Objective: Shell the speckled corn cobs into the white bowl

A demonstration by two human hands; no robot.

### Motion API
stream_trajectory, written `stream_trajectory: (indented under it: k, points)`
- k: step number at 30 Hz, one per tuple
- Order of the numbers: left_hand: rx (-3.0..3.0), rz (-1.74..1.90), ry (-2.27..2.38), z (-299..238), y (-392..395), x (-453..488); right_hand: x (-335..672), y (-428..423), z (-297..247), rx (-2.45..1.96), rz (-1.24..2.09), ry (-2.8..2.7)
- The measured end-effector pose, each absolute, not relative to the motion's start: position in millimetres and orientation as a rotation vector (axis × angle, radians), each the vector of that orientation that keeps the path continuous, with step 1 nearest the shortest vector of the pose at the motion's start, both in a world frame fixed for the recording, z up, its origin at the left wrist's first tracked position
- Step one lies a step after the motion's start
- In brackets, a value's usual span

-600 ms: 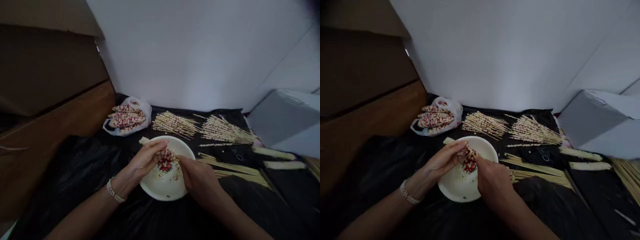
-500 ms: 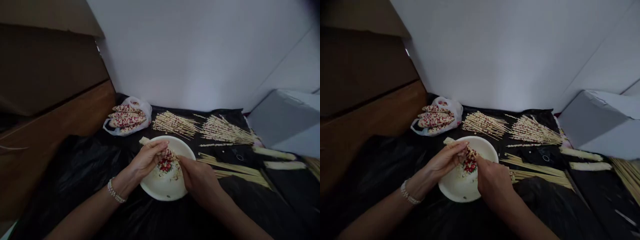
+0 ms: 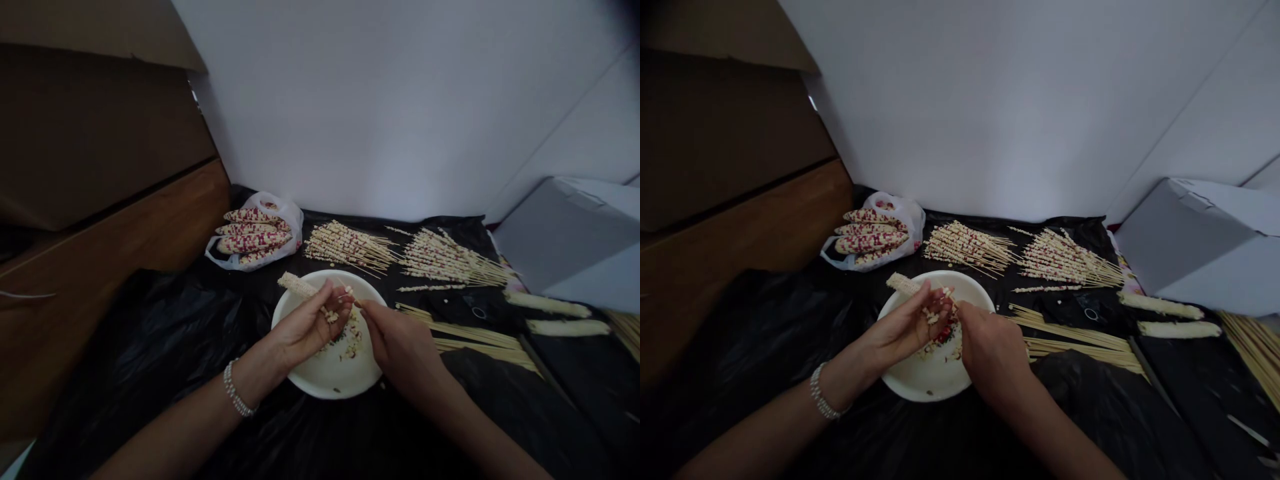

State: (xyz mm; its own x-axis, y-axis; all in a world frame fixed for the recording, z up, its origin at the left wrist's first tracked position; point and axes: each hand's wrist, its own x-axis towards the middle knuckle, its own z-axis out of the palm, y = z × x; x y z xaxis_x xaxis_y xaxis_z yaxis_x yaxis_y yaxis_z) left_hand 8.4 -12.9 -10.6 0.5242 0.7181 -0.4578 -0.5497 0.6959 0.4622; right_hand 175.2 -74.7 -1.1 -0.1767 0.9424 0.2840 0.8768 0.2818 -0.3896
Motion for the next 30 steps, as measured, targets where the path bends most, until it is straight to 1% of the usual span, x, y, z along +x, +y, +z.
stream_trajectory:
  k: [3, 10, 15, 24, 27, 30]
  points:
    - [0.176, 0.705, 0.579, -0.7, -10.5, 6.0, 179.6, -72.5, 2.3, -1.651, 0.143, -2.032]
    - [0.244, 0.65, 0.453, -2.1, -9.2, 1.5, 180.5, -70.6, 5.3, -1.516, 0.254, -1.992]
    - [0.635, 0.539, 0.585, -13.5, -10.4, 0.0, 188.3, -67.5, 8.5, -1.547, 0.267, -1.948]
    - [1.203, 0.458, 0.688, -22.3, -5.7, -5.3, 193.1, -63.1, 8.1, -1.637, 0.321, -1.922]
    - [1.379, 0.408, 0.715, -24.2, -5.5, -5.3, 196.9, -59.4, 5.8, -1.701, 0.266, -1.933]
    - [1.328, 0.416, 0.753, -14.5, -3.3, -8.5, 199.8, -52.8, 0.3, -1.922, 0.144, -1.952]
